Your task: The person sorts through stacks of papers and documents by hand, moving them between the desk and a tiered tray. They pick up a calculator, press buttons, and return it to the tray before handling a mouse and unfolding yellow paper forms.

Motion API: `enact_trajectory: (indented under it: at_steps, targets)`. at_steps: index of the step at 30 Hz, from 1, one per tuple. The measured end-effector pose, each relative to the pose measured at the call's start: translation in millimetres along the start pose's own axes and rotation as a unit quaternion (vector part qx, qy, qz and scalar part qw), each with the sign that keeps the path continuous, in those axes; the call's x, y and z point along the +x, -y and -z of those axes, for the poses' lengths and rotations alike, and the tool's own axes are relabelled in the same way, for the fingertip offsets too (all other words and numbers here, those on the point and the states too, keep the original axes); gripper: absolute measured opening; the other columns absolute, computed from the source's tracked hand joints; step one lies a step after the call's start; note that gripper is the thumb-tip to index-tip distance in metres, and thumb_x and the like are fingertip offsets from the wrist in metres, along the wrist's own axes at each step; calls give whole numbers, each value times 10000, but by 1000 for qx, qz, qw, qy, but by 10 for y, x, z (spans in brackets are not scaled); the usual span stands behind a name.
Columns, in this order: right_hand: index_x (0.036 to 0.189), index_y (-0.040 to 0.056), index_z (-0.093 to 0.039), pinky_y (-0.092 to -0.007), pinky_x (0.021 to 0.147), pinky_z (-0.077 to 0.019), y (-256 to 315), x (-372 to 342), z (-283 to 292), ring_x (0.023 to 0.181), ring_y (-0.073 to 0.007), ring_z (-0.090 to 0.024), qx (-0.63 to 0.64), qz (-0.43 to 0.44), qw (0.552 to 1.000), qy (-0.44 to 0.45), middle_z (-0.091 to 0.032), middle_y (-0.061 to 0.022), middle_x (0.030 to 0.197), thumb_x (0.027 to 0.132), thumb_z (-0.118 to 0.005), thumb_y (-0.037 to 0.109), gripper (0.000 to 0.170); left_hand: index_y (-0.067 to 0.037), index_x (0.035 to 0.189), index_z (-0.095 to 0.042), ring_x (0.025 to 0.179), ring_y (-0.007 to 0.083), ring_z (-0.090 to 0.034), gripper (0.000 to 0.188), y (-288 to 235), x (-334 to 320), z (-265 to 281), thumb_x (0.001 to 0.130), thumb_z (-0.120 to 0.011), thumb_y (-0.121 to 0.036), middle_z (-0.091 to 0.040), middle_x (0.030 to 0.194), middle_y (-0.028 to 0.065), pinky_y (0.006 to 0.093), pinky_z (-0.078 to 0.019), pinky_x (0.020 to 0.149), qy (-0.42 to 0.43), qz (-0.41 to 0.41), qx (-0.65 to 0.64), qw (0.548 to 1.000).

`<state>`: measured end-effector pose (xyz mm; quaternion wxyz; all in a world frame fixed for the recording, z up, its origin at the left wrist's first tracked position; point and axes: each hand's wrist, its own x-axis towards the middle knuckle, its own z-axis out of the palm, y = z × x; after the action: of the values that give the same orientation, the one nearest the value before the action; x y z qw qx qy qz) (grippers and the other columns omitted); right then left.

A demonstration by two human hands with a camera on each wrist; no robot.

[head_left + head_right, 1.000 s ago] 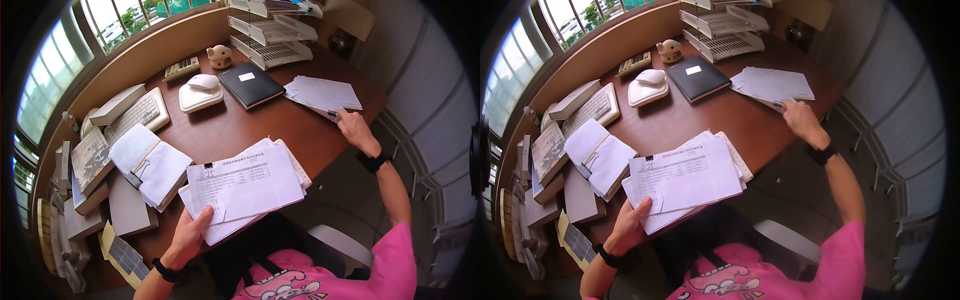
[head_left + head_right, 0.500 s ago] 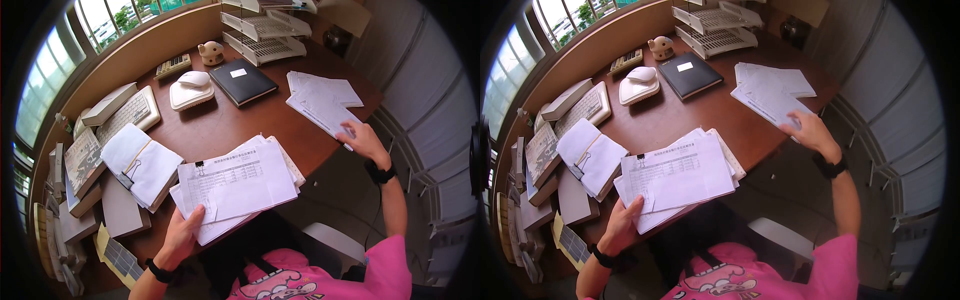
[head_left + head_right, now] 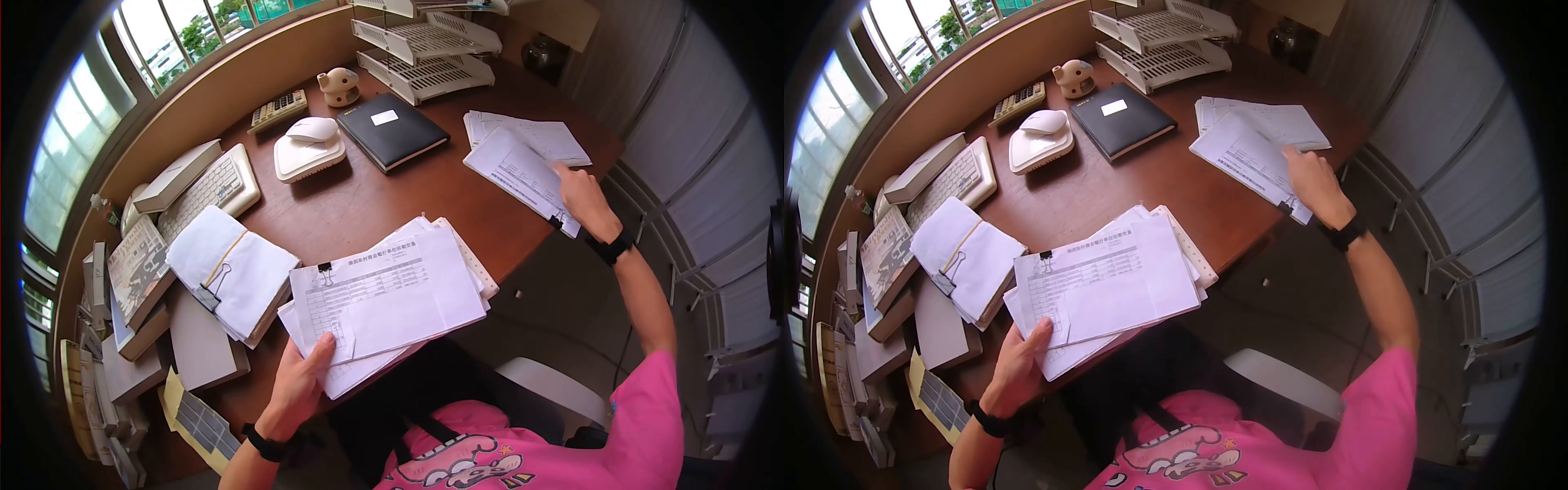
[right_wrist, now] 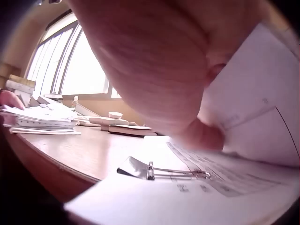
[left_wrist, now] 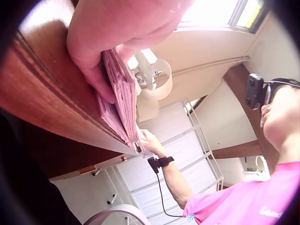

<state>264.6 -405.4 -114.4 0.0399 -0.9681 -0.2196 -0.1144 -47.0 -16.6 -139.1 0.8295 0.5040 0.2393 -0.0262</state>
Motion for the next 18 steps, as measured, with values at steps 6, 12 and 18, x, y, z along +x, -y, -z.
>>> enact_trajectory:
  at_steps: [6, 12, 18]
  targets:
    - [1194, 33, -568, -454, 780, -533, 106, -300, 254, 935, -424, -624, 73, -65, 969, -227, -642, -249, 1032, 886, -425, -3, 342, 27, 1350, -360, 1157, 225, -539, 440, -27, -2, -31, 958, -532, -77, -505, 1309, 148, 373, -460, 990, -7, 1, 0, 1000]
    - [1248, 43, -570, -391, 827, -532, 1094, -694, 582, 948, -371, -647, 192, 170, 930, -265, -646, -195, 1104, 859, -503, -27, 401, 25, 1390, -328, 1211, 241, -505, 463, -59, -5, -54, 974, -491, -92, -466, 1363, 154, 381, -417, 1035, -10, 29, 2, 1000]
    - [1293, 73, -542, -509, 1062, -328, 2032, -872, 177, 1201, -374, -507, 128, 460, 879, 2, -547, -164, 1291, 810, -528, 48, 484, -18, 1418, -350, 1269, 272, -471, 671, -37, 31, 70, 994, -299, -535, -442, 1416, 135, 399, -397, 1053, 26, 65, -122, 990]
